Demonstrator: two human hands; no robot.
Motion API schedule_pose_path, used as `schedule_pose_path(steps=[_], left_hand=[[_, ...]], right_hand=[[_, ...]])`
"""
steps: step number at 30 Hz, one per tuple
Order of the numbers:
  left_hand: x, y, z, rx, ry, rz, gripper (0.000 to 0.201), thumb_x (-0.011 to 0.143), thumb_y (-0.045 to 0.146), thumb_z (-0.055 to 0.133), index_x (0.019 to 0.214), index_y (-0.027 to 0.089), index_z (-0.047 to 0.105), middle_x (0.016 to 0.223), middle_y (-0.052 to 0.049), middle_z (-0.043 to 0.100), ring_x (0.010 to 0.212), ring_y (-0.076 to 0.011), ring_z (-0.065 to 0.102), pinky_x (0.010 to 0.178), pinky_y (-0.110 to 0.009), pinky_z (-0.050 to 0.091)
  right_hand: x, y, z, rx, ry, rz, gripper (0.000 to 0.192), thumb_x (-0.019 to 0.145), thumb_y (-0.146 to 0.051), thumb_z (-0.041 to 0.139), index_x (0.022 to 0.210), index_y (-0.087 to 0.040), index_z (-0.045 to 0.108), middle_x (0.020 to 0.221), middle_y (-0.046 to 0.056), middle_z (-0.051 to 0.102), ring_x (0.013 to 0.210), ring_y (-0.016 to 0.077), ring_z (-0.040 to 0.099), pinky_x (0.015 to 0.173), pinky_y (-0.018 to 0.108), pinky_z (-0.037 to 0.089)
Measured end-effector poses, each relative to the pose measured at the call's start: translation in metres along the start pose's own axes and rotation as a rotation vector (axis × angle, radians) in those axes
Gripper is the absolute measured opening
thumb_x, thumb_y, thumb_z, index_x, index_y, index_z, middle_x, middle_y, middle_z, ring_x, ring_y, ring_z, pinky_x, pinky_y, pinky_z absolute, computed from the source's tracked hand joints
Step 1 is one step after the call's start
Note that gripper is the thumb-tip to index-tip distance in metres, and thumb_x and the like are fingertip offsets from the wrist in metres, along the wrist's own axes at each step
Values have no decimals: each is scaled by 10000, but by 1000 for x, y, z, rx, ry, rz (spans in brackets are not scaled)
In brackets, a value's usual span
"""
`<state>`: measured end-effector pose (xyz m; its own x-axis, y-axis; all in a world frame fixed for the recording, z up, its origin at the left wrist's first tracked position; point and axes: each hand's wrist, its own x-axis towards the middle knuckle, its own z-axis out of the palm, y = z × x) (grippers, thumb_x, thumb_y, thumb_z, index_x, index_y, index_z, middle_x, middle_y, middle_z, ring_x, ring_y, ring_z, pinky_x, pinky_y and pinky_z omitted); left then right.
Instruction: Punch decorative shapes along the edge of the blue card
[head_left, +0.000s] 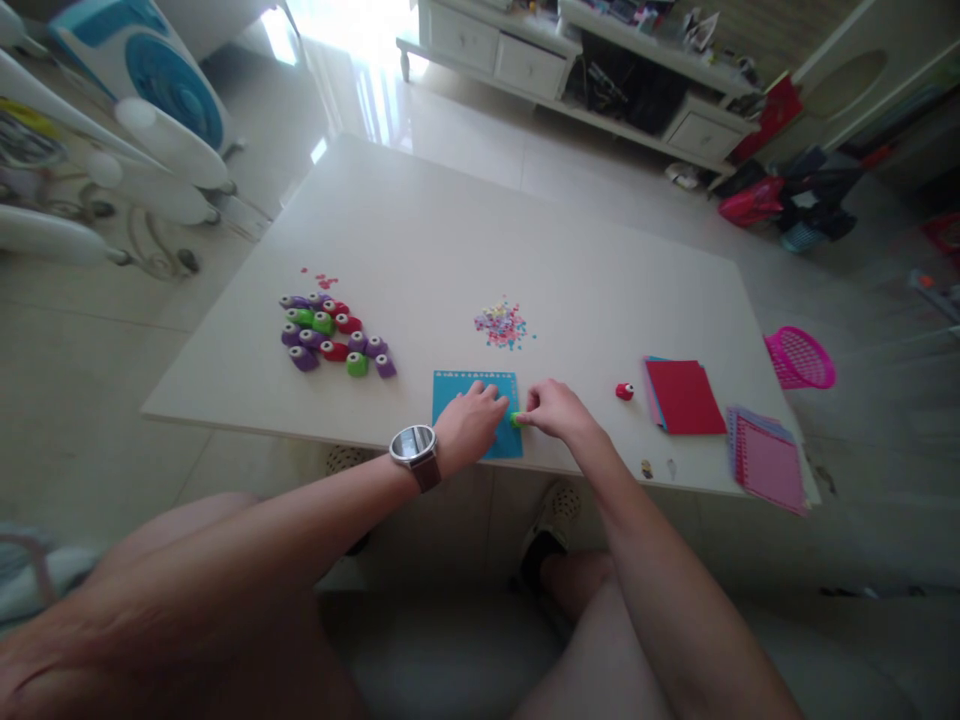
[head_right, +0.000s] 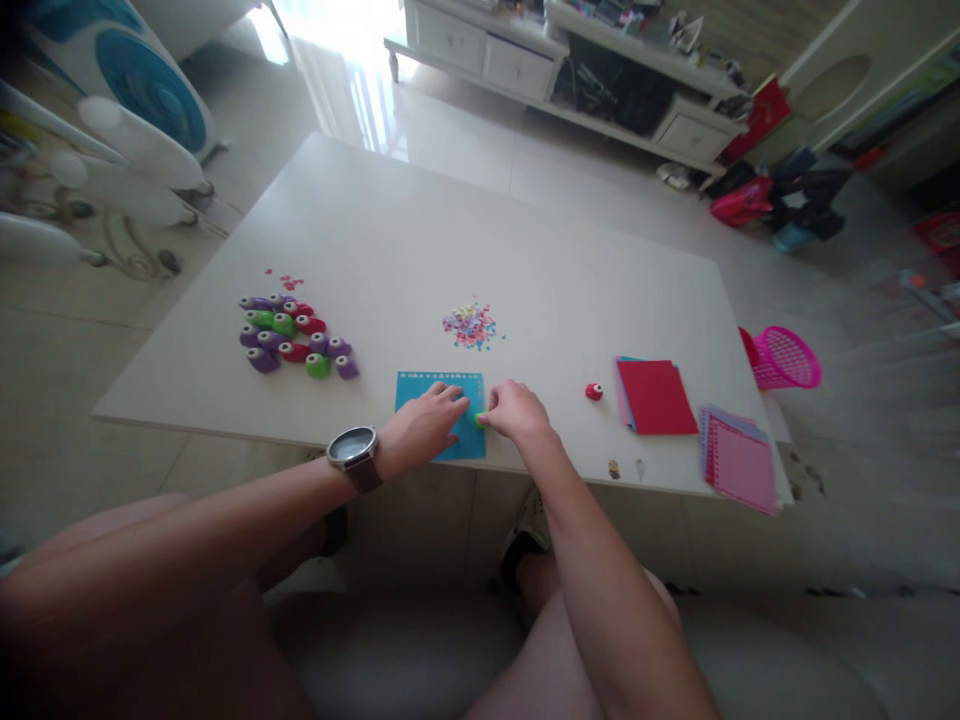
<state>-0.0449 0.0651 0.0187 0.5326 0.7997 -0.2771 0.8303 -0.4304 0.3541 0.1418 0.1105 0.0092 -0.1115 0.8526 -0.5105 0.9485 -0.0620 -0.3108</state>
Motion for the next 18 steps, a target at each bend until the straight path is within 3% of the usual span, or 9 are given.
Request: schedule_pose_path(steps=[8, 14, 18], left_hand=[[3, 0, 5, 42, 21, 2, 300, 925, 183, 723, 1209, 177, 627, 1278, -139, 613, 1246, -327, 553, 915, -420, 618], [4, -2, 7, 46, 29, -5, 355, 897, 226, 788, 1208, 164, 630, 1271, -148, 613, 1241, -329, 557, 882, -401, 623], [3, -4, 6, 32, 24, -1, 349, 891, 244, 801, 1186, 175, 628, 1283, -141, 612, 1239, -320, 560, 872, -386, 625]], right_hand=[[-3, -8, 1, -93, 28, 40, 208, 770, -277, 864, 719, -220, 670, 742, 14, 715, 728, 181, 644, 613, 280, 385], [-1, 10, -10, 123, -58, -43, 233, 770, -237, 874, 701, -195, 656, 683, -7, 678, 700, 165, 625, 623, 270, 415], [-2, 23, -18, 250, -24, -97, 170, 766, -201, 854, 758, -178, 686, 759, 5, 706, 743, 168, 644, 676, 267, 463]])
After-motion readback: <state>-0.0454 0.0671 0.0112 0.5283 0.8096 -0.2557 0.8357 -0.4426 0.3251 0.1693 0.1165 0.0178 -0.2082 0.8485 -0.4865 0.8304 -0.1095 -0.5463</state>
